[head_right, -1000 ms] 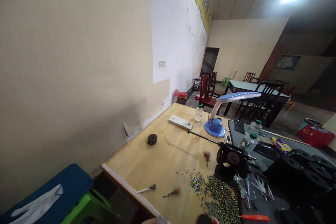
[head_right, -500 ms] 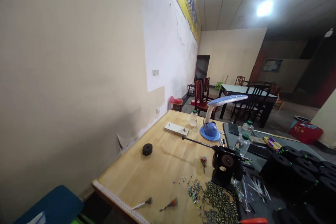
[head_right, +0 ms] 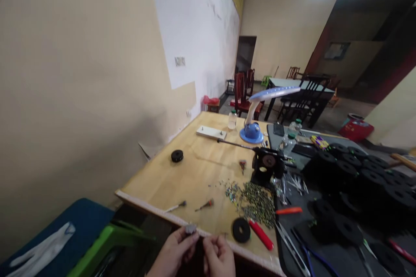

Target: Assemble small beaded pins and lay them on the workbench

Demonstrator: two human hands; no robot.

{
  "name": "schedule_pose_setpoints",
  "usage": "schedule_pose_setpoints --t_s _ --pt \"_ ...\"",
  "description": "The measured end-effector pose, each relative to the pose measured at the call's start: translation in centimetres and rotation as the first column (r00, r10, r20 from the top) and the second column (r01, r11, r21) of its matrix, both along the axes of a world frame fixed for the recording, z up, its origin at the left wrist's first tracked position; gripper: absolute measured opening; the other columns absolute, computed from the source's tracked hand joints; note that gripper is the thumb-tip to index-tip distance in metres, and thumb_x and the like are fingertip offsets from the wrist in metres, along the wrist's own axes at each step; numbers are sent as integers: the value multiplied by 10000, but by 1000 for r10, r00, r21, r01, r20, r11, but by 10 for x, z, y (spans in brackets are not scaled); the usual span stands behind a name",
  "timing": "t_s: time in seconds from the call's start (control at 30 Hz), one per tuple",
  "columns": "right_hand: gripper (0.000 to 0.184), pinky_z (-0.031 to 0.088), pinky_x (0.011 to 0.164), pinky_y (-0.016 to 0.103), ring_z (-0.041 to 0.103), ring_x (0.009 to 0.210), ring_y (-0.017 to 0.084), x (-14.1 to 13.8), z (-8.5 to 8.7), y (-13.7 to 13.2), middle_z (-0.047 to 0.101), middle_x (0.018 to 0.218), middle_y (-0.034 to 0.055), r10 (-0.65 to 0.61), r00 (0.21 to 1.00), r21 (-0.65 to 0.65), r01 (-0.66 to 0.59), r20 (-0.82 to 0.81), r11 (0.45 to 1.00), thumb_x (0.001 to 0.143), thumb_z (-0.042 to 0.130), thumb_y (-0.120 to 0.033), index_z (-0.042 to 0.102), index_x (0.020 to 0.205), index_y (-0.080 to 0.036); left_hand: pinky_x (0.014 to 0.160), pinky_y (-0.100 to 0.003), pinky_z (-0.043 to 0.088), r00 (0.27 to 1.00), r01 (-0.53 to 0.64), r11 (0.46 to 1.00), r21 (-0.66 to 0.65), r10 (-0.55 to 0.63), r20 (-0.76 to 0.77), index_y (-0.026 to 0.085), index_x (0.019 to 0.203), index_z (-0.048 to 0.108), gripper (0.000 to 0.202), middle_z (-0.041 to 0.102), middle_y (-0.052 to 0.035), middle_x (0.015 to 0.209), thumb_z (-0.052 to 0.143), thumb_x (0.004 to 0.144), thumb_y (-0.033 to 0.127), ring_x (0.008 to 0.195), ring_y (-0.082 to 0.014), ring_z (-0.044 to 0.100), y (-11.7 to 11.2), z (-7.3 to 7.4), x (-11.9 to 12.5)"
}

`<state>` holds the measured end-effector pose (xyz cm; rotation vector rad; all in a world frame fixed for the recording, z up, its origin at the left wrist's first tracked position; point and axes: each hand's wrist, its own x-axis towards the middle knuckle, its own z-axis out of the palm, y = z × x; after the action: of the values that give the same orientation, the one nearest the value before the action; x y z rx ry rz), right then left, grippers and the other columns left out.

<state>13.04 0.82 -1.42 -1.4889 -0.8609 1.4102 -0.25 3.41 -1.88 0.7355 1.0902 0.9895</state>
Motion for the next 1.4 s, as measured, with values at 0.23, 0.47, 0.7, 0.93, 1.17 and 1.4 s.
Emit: schedule_pose_setpoints --t_s 0.23,0.47,0.7,0.93,1.17,1.4 --pt "542 152 357 176 242 317 34 -8 17 -4 398 347 -108 -8 979 25 14 -203 1000 600 702 -685 521 642 -176 491 -206 312 1000 26 1000 -6 -26 12 147 701 594 340 494 65 532 764 660 438 490 -82 394 -8 18 -1" --pt "464 165 361 175 251 324 43 -9 18 -9 412 363 -104 19 984 35 -13 -177 999 677 682 -613 508 649 -183 489 -192 316 993 -9 994 -111 22 114 149 696 589 324 495 67 544 801 617 381 499 -72 399 -8 23 -2" --pt "445 170 362 174 260 327 45 -10 25 -9 405 360 -107 39 986 12 -37 -161 999 674 689 -588 495 639 -188 477 -182 291 989 -3 994 -110 19 150 147 698 581 298 471 78 516 791 649 353 482 -62 364 -9 22 -2" --pt "445 167 363 181 248 322 45 -10 26 -11 417 354 -101 38 988 -1 -38 -151 999 678 682 -592 498 633 -189 533 -213 368 986 -12 987 163 38 -161 151 676 585 322 521 39 582 726 716 439 551 -108 437 -10 26 -4" --pt "446 155 356 179 241 318 44 -10 22 -13 405 346 -107 45 982 5 -45 -183 999 686 678 -595 489 635 -194 642 -236 433 929 48 938 343 85 -360 154 719 620 266 601 -8 671 650 795 406 664 -160 516 -13 25 -6" --pt "445 161 357 179 241 311 43 -10 24 -13 418 342 -102 45 985 -6 -47 -168 999 681 679 -594 489 629 -195 599 -221 430 873 109 890 444 127 -470 150 721 632 207 612 -9 657 617 826 328 634 -158 531 -16 18 -10"
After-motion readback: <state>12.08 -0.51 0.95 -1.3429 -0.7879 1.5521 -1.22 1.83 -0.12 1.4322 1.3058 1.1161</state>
